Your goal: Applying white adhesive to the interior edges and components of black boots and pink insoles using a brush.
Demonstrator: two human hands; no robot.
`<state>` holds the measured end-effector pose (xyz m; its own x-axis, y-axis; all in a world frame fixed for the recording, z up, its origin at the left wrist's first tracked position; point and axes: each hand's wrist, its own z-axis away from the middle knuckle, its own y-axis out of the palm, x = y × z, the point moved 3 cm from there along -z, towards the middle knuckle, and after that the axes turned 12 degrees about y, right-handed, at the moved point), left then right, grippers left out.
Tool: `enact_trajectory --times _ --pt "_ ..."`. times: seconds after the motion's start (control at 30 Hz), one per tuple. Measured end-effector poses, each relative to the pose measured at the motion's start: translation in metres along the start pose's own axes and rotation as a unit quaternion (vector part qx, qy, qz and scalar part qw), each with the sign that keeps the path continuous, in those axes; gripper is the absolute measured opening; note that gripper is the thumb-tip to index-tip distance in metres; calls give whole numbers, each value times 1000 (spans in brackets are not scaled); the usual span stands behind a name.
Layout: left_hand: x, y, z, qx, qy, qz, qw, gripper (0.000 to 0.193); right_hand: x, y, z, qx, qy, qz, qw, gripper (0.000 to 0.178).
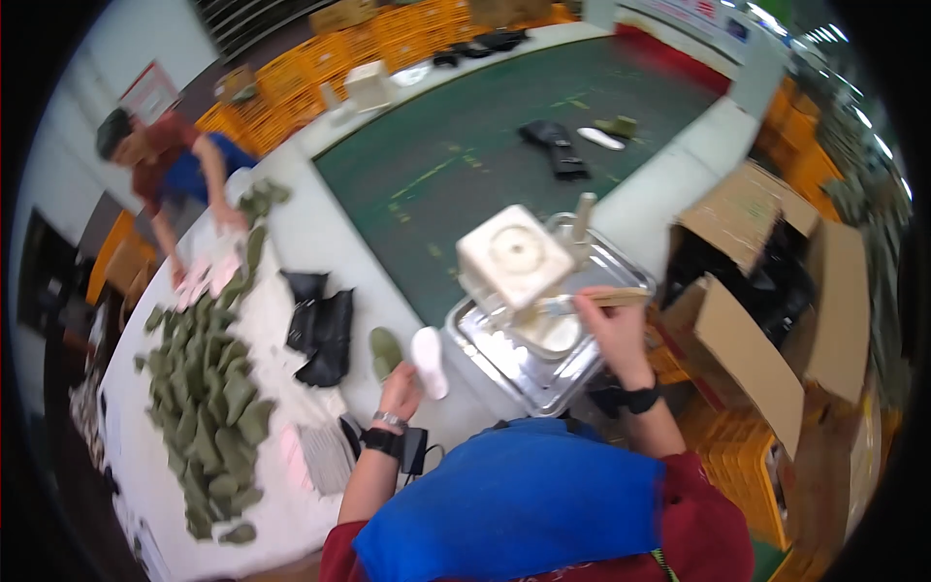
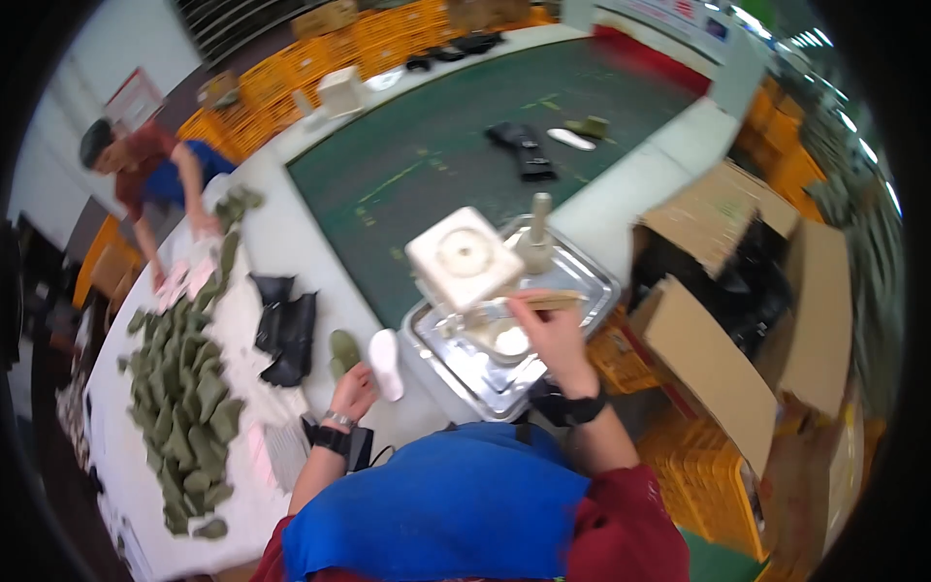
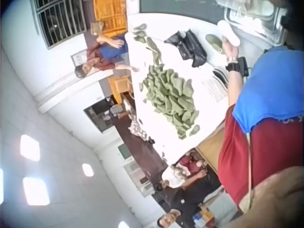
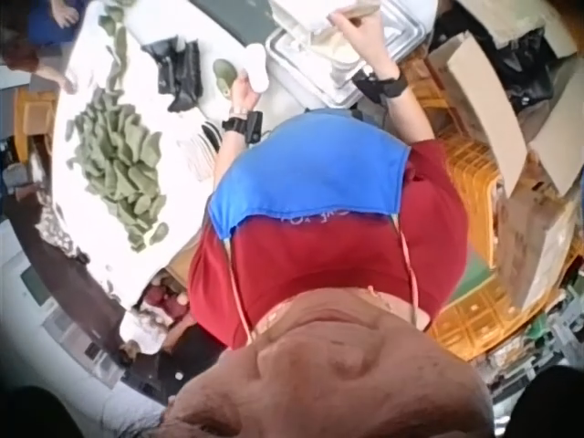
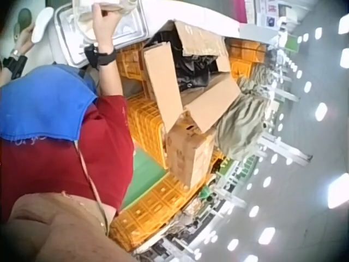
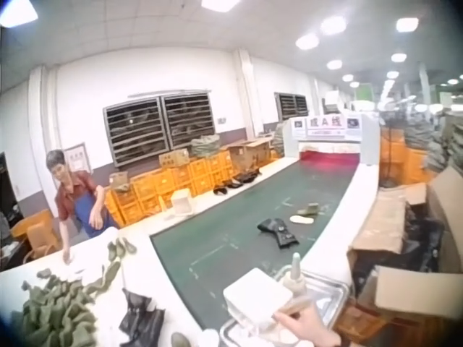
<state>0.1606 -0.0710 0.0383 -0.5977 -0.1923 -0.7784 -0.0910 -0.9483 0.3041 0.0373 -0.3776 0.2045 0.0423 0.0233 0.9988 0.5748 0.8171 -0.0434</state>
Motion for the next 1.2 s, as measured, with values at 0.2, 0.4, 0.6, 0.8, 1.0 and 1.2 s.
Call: enact_trajectory --times 0.2,0.4,0.6,0.8,1.0,1.2 --pt "-27 -20 32 92 64 38 993 23 1 -27 4 -63 2 13 998 13" --pt "-55 -90 46 -54 215 36 974 17 7 -10 -2 -37 -18 -7 999 13" --pt "-96 -124 38 -181 252 17 950 29 -18 -17 -20 -44 -10 41 998 9" --pt "-123 -134 -34 -140 326 -426 832 57 8 -7 -8 -18 -48 10 999 8" --pt "-103 -120 -78 -166 43 -713 680 113 5 -33 2 -50 -62 47 996 9" --pt "-113 -122 -91 -106 94 -651 746 79 11 -39 13 -83 -63 52 993 10"
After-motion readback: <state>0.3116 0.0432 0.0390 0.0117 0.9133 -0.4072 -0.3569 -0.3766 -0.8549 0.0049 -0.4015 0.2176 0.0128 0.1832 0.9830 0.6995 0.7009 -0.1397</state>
